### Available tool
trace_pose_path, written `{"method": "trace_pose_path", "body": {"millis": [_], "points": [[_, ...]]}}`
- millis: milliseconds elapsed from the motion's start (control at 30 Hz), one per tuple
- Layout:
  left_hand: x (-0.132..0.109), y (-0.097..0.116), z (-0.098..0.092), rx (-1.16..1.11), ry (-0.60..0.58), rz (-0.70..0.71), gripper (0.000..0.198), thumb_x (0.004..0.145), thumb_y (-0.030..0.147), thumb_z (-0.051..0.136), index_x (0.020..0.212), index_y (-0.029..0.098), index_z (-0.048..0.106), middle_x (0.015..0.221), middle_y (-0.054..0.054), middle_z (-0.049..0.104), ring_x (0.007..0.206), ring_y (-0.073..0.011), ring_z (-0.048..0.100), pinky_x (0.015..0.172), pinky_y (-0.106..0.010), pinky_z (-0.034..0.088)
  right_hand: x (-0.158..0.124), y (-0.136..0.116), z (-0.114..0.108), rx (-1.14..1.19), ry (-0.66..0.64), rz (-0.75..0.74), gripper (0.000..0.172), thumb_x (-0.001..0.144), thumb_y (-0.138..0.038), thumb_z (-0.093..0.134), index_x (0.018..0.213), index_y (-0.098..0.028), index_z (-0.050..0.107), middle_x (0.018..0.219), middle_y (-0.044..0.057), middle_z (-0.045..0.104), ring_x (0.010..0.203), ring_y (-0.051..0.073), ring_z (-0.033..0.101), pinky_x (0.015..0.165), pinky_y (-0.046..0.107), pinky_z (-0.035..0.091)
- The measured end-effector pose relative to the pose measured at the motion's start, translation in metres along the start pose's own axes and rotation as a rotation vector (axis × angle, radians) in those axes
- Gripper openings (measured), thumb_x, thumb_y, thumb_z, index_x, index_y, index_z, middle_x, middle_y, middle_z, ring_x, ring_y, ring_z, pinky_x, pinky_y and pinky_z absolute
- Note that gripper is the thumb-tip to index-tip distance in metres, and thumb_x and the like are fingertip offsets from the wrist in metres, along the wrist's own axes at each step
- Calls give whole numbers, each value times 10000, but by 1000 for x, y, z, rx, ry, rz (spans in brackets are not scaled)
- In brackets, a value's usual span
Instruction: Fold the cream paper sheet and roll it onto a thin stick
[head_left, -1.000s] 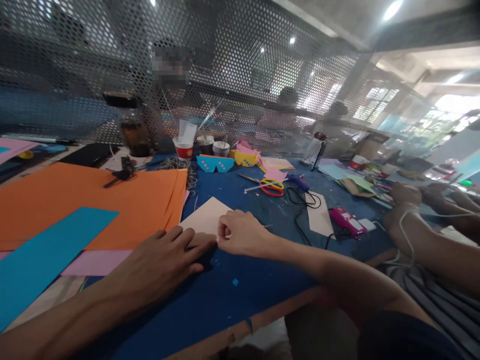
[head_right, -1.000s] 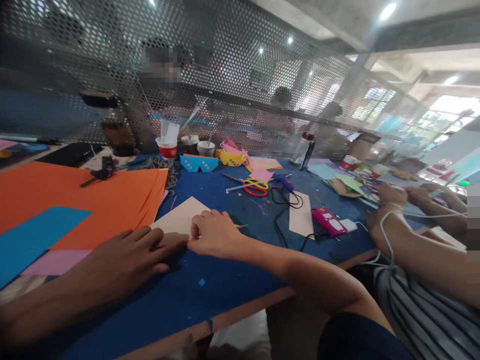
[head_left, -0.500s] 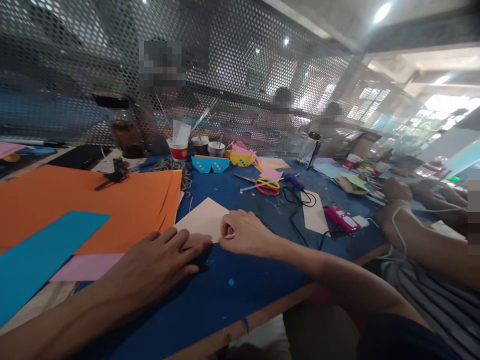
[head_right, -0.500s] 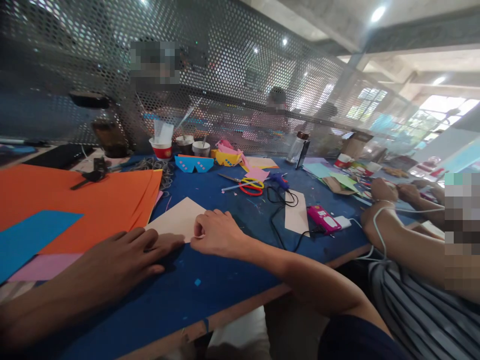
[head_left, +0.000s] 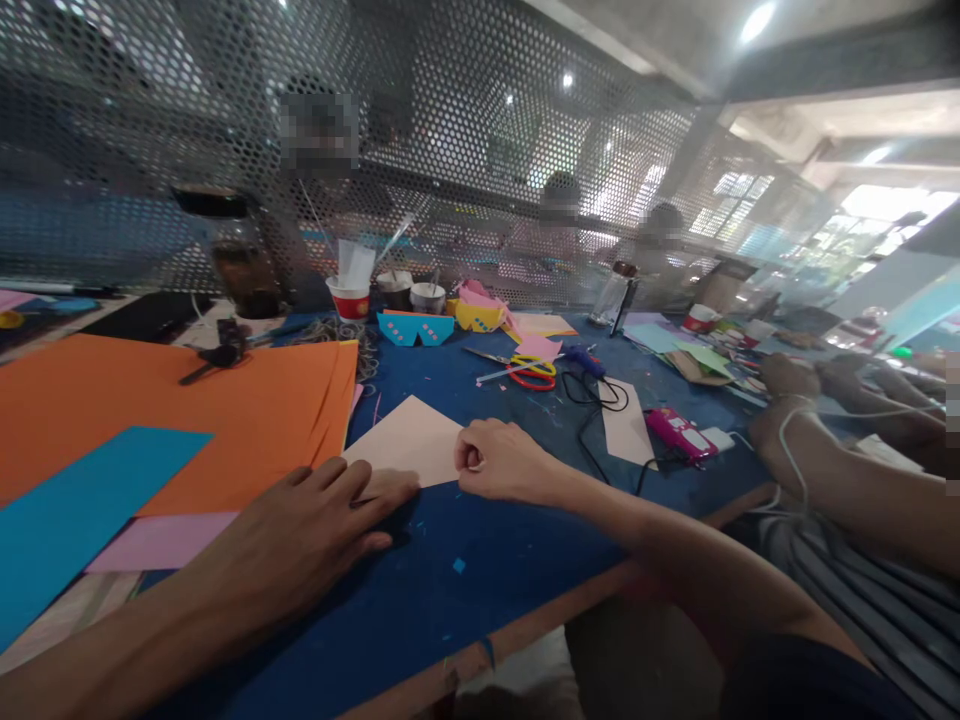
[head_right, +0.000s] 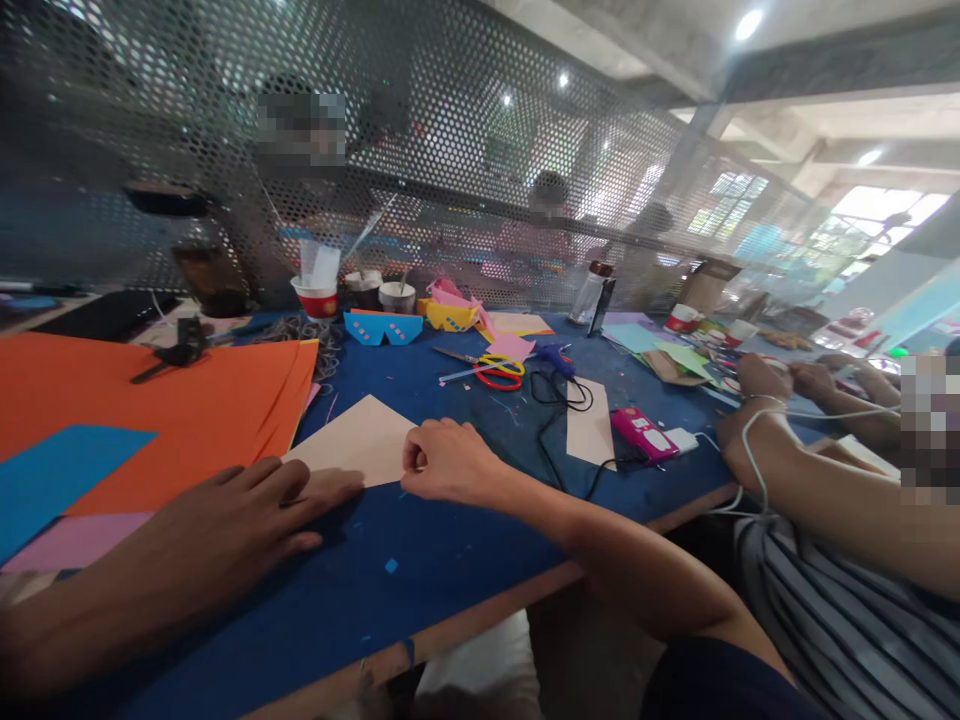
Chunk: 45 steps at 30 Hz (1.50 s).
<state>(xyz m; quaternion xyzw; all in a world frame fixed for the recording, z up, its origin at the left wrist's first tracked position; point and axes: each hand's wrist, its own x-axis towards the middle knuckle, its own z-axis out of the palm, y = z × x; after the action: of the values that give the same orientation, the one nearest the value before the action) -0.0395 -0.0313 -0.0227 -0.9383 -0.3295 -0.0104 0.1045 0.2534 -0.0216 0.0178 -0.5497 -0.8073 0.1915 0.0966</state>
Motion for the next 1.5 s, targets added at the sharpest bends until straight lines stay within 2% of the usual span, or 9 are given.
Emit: {"method": "trace_pose_path", "body": {"millis": [533, 667, 767, 1067, 1500], "points": [[-1, -3, 3, -51, 51, 16, 587, 1037, 345, 707, 1594, 455, 554, 1128, -59, 736, 979, -307, 683, 830, -434, 460, -6, 13, -14, 27, -17, 28, 90, 815, -155, 762, 890, -205, 762, 949, 11, 761, 860, 176, 659, 754, 283, 405], [-2, -4, 5, -61, 72, 27, 590, 1038, 334, 693, 1598, 454, 553, 1118, -63, 735, 955, -308, 675, 814, -426, 440, -9, 17, -20, 94, -49, 10, 91, 874, -129, 749, 929, -196, 775, 972, 16, 757, 869, 158, 667, 780, 268, 428], [-3, -5, 7, -77, 90, 24, 591, 1036, 330, 693, 1597, 457, 557, 1125, -60, 736, 962, -308, 676, 813, -420, 431, -11, 17, -19, 105, -29, -12, 64, 900, -155, 770, 946, -198, 780, 970, 20, 752, 898, 165, 672, 800, 268, 430], [-4, -6, 8, -60, 103, 36, 547, 1065, 344, 655, 1595, 451, 569, 1106, -63, 726, 959, -305, 671, 807, -413, 429, -10, 15, -13, 38, -9, 20, 109, 817, -115, 758, 885, -200, 747, 967, 16, 747, 916, 183, 658, 796, 287, 404], [-3, -5, 1, -131, 34, -5, 495, 1097, 375, 589, 1581, 480, 600, 1158, -61, 755, 1014, -324, 702, 841, -422, 494, -18, 26, -21, 97, -1, 42, 150, 783, -87, 759, 893, -189, 751, 971, 16, 729, 890, 169, 656, 784, 269, 421]]}}
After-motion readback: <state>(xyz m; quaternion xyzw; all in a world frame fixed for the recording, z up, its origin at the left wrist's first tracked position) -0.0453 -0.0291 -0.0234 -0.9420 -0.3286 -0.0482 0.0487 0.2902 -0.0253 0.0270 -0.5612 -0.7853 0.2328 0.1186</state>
